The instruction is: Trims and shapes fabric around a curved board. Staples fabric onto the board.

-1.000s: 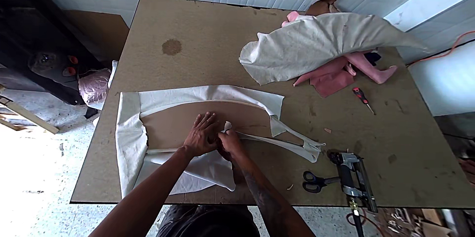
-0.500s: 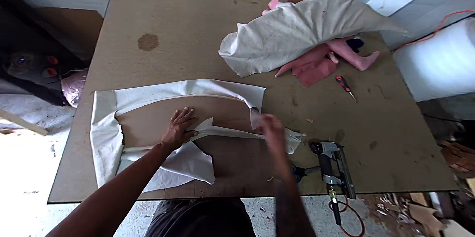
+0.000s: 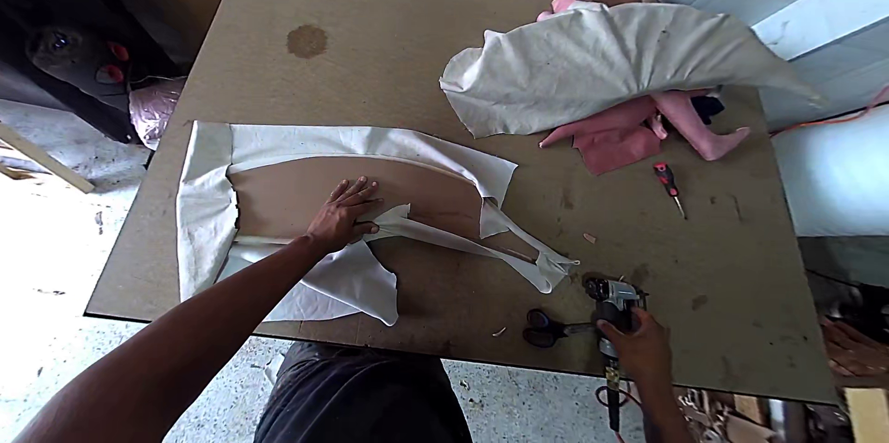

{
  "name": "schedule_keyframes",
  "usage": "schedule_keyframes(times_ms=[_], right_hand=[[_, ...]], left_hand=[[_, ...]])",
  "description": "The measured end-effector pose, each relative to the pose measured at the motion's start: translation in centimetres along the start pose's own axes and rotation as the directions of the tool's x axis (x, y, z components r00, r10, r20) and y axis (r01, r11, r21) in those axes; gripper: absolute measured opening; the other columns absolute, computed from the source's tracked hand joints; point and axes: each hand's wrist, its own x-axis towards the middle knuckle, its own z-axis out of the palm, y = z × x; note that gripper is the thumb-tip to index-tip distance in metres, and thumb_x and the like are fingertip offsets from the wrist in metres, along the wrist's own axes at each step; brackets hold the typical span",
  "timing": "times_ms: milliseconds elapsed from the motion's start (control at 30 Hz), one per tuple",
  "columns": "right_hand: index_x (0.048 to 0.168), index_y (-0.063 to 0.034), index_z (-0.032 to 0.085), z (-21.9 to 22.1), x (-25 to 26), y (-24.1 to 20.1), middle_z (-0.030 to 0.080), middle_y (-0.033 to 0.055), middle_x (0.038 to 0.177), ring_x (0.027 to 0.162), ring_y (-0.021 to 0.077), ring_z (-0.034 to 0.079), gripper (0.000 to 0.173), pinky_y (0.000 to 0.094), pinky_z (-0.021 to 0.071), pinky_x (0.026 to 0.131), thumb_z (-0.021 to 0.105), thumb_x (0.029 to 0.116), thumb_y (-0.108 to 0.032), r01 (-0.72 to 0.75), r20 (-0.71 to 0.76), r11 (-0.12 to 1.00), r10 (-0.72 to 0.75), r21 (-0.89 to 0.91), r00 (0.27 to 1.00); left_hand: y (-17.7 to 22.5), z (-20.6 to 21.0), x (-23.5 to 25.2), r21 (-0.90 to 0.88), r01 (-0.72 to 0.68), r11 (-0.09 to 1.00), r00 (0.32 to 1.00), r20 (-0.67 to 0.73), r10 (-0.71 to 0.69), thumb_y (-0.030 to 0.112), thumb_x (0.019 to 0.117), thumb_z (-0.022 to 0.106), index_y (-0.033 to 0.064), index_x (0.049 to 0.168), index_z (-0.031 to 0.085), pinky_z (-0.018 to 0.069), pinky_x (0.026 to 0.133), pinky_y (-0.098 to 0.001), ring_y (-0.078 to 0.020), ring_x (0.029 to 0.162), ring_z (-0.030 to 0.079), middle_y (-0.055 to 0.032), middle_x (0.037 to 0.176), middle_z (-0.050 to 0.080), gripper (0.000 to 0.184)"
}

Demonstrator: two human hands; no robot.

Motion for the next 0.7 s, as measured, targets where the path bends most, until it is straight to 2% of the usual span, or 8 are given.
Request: schedule_keyframes(times_ms=[67, 200, 267, 300, 367, 467, 567, 700], right_hand=[[0.147, -0.0027, 0.049, 1.4, 0.2, -0.2, 0.054, 0.0299, 0.140, 0.129, 0.0469, 0.054, 0.089, 0.0666, 0.0457, 0.105, 0.090, 0.0740, -0.032, -0.009, -0.019, 0.999, 0.008, -0.049, 1.000], [0.142, 0.0023, 0.052, 0.1, 0.5, -2.1, 0.057, 0.0338, 0.134, 0.125, 0.0497, 0.055, 0.075, 0.0692, 0.0439, 0.104, 0.083, 0.0781, -0.021, -0.067, -0.045, 0.997, 0.065, -0.031, 0.997], [0.142, 0.0002, 0.053, -2.9, -0.4, -4.6, 0.066, 0.0284, 0.119, 0.104, 0.0425, 0.067, 0.068, 0.0658, 0.0531, 0.089, 0.076, 0.0841, -0.026, -0.154, -0.003, 0.988, 0.154, -0.015, 0.988], [0.140, -0.0012, 0.053, -4.6, -1.3, -6.4, 0.069, 0.0234, 0.106, 0.082, 0.0350, 0.070, 0.063, 0.0594, 0.0583, 0.073, 0.072, 0.0873, -0.029, -0.180, 0.070, 0.984, 0.178, 0.017, 0.981], [0.130, -0.0027, 0.053, -7.2, -4.9, -12.1, 0.068, 0.0131, 0.087, 0.057, 0.0229, 0.065, 0.048, 0.0457, 0.0594, 0.054, 0.064, 0.0919, -0.029, -0.208, 0.263, 0.964, 0.160, 0.166, 0.951], [0.126, 0.0015, 0.059, -6.2, -13.5, -24.6, 0.070, 0.0138, 0.085, 0.062, 0.0245, 0.067, 0.041, 0.0487, 0.0599, 0.058, 0.065, 0.0943, -0.024, 0.006, 0.372, 0.944, -0.136, 0.331, 0.918], [0.118, -0.0132, 0.069, 1.0, -19.6, -34.9, 0.070, 0.0038, 0.081, 0.068, 0.0192, 0.068, 0.032, 0.0483, 0.0599, 0.062, 0.064, 0.0972, -0.037, 0.287, 0.347, 0.917, -0.375, 0.278, 0.860], [0.117, -0.0164, 0.070, 7.9, -22.8, -42.2, 0.070, 0.0021, 0.088, 0.080, 0.0175, 0.069, 0.030, 0.0465, 0.0592, 0.073, 0.057, 0.0958, -0.034, 0.400, 0.441, 0.903, -0.427, 0.159, 0.789]], left_hand=[[0.0, 0.0, -0.2, -0.003, 0.008, 1.000, 1.000, 0.007, -0.008, 0.064, 0.0983, 0.054, 0.0374, 0.147, 0.057, 0.0119, 0.131, -0.0490, -0.0150, 0.160, 0.014, 0.0105, 0.168, 0.032, 0.056], [-0.2, 0.0, -0.4, -0.020, 0.021, 1.000, 1.000, -0.011, -0.021, 0.065, 0.0988, 0.052, 0.0373, 0.144, 0.060, 0.0124, 0.131, -0.0496, -0.0164, 0.159, 0.016, 0.0089, 0.167, 0.034, 0.054], [-0.2, -0.3, -0.4, -0.025, 0.012, 1.000, 1.000, -0.016, -0.012, 0.063, 0.0999, 0.052, 0.0372, 0.144, 0.059, 0.0120, 0.131, -0.0496, -0.0159, 0.159, 0.015, 0.0089, 0.167, 0.033, 0.052], [-0.2, -0.4, -0.4, -0.026, 0.007, 1.000, 1.000, -0.016, -0.008, 0.062, 0.1004, 0.052, 0.0371, 0.144, 0.059, 0.0119, 0.131, -0.0494, -0.0159, 0.159, 0.015, 0.0091, 0.168, 0.033, 0.051], [-0.3, -0.5, -0.4, -0.021, -0.001, 1.000, 1.000, -0.015, 0.000, 0.060, 0.1017, 0.050, 0.0366, 0.146, 0.058, 0.0110, 0.131, -0.0482, -0.0156, 0.159, 0.014, 0.0089, 0.168, 0.033, 0.050], [-0.5, -0.4, -0.4, -0.028, -0.007, 1.000, 1.000, -0.024, 0.007, 0.059, 0.1022, 0.049, 0.0359, 0.145, 0.059, 0.0100, 0.131, -0.0464, -0.0146, 0.159, 0.014, 0.0091, 0.167, 0.033, 0.050], [-0.5, -0.1, -0.4, -0.031, -0.002, 1.000, 1.000, -0.021, 0.002, 0.061, 0.1024, 0.047, 0.0379, 0.146, 0.057, 0.0090, 0.131, -0.0465, -0.0140, 0.159, 0.014, 0.0106, 0.167, 0.034, 0.051], [-0.5, 0.2, -0.5, -0.011, 0.000, 1.000, 1.000, -0.011, 0.000, 0.060, 0.1026, 0.046, 0.0388, 0.145, 0.058, 0.0092, 0.131, -0.0489, -0.0171, 0.159, 0.015, 0.0088, 0.167, 0.033, 0.049]])
